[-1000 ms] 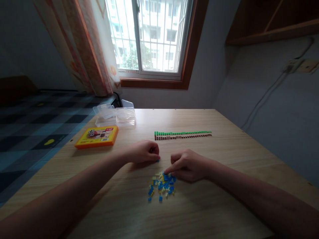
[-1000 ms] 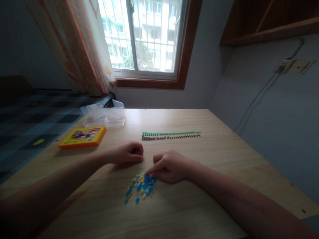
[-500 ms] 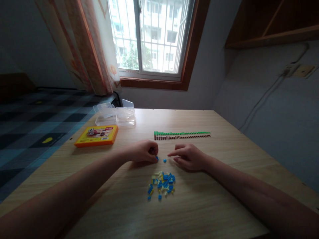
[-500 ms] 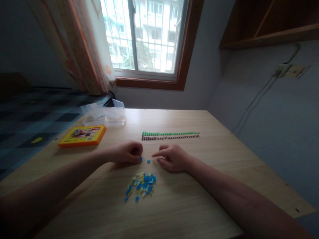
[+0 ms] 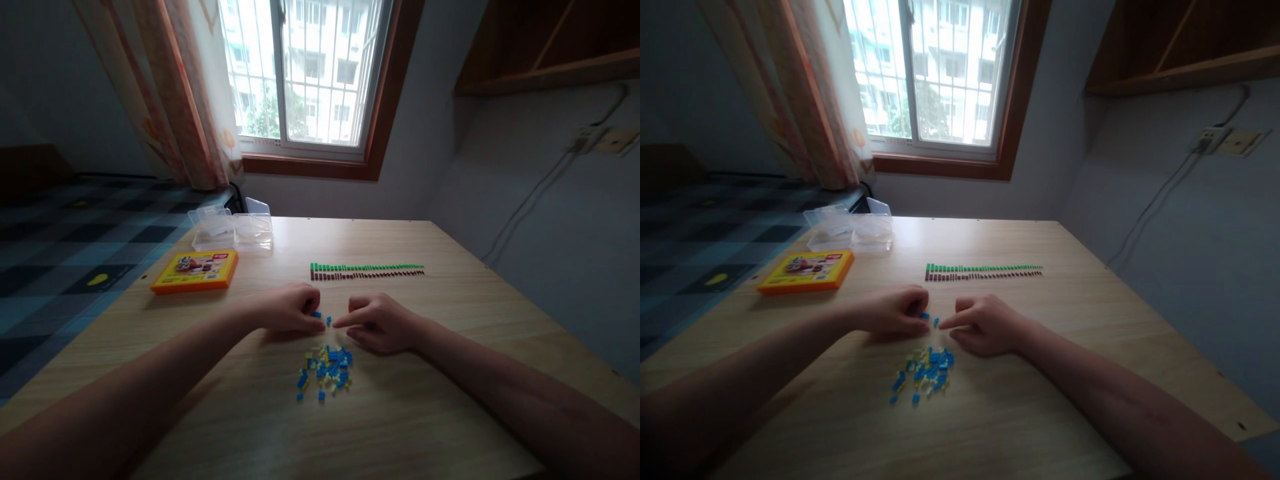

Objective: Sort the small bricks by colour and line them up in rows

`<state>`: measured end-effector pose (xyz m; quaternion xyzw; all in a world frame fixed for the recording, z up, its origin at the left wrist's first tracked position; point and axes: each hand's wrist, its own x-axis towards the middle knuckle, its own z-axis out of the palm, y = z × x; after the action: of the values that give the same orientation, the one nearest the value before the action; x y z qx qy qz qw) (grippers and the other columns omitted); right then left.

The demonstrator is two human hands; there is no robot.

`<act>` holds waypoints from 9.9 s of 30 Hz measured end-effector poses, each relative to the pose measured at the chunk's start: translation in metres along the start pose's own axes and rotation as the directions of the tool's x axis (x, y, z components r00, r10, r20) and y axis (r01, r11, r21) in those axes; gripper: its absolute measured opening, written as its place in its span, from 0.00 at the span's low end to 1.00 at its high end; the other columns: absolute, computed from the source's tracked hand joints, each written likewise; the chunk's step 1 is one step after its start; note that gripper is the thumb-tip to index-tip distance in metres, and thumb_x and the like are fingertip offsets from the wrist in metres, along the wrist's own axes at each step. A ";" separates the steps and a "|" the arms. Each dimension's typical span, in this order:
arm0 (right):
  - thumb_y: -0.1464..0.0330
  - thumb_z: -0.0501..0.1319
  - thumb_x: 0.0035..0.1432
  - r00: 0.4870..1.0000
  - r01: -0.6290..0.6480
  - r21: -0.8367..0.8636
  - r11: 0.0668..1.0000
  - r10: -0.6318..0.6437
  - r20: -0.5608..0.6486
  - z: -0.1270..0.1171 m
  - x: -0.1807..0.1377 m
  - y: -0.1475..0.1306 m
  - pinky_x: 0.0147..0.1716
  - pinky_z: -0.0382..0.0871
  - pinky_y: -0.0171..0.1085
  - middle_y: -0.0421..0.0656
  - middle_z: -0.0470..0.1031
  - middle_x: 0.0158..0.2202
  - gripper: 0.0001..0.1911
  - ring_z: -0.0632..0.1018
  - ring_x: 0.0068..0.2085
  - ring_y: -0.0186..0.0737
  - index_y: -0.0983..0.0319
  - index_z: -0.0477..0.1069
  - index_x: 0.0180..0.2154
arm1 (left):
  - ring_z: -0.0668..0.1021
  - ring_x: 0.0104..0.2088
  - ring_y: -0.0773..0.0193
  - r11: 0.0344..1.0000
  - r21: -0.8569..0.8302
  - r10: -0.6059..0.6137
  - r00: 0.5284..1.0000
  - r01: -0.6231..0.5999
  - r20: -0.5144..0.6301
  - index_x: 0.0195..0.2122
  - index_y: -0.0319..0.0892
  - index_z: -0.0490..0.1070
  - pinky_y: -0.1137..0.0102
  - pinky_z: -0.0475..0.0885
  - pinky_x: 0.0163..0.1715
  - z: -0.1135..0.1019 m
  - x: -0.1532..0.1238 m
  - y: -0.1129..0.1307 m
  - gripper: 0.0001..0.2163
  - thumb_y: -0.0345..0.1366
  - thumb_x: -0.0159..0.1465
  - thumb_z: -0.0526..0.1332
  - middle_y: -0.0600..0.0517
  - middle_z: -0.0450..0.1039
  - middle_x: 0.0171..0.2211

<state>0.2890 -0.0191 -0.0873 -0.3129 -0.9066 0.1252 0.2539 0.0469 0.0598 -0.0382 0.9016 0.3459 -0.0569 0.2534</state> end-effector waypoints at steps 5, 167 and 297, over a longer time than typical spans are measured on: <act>0.69 0.61 0.62 0.996 0.022 0.093 0.995 -0.029 0.080 0.002 0.000 -0.012 0.26 0.60 0.32 0.39 0.69 0.29 0.14 0.68 0.25 0.30 0.57 0.80 0.47 | 0.68 0.34 0.61 0.996 0.079 0.050 0.999 -0.049 -0.003 0.32 0.43 0.64 0.68 0.59 0.30 0.001 -0.006 0.008 0.21 0.56 0.53 0.66 0.51 0.68 0.35; 0.70 0.59 0.65 0.938 -0.105 0.246 0.963 0.013 0.347 -0.022 0.002 -0.009 0.34 0.64 0.32 0.40 0.71 0.34 0.16 0.71 0.30 0.30 0.56 0.77 0.53 | 0.63 0.27 0.66 0.997 -0.005 0.076 0.997 -0.076 0.022 0.26 0.43 0.59 0.69 0.55 0.26 -0.005 -0.001 -0.004 0.17 0.50 0.59 0.60 0.55 0.63 0.25; 0.76 0.60 0.59 0.938 -0.106 0.328 0.939 -0.015 0.345 -0.019 0.000 -0.026 0.28 0.63 0.29 0.40 0.72 0.30 0.17 0.69 0.26 0.28 0.60 0.81 0.48 | 0.63 0.26 0.66 0.999 -0.001 0.053 0.999 -0.053 0.012 0.26 0.43 0.59 0.68 0.55 0.26 -0.005 -0.003 -0.001 0.16 0.48 0.59 0.61 0.55 0.64 0.25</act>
<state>0.2862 -0.0373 -0.0611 -0.2587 -0.8937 0.3389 0.1396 0.0440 0.0611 -0.0339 0.9101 0.3203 -0.0557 0.2571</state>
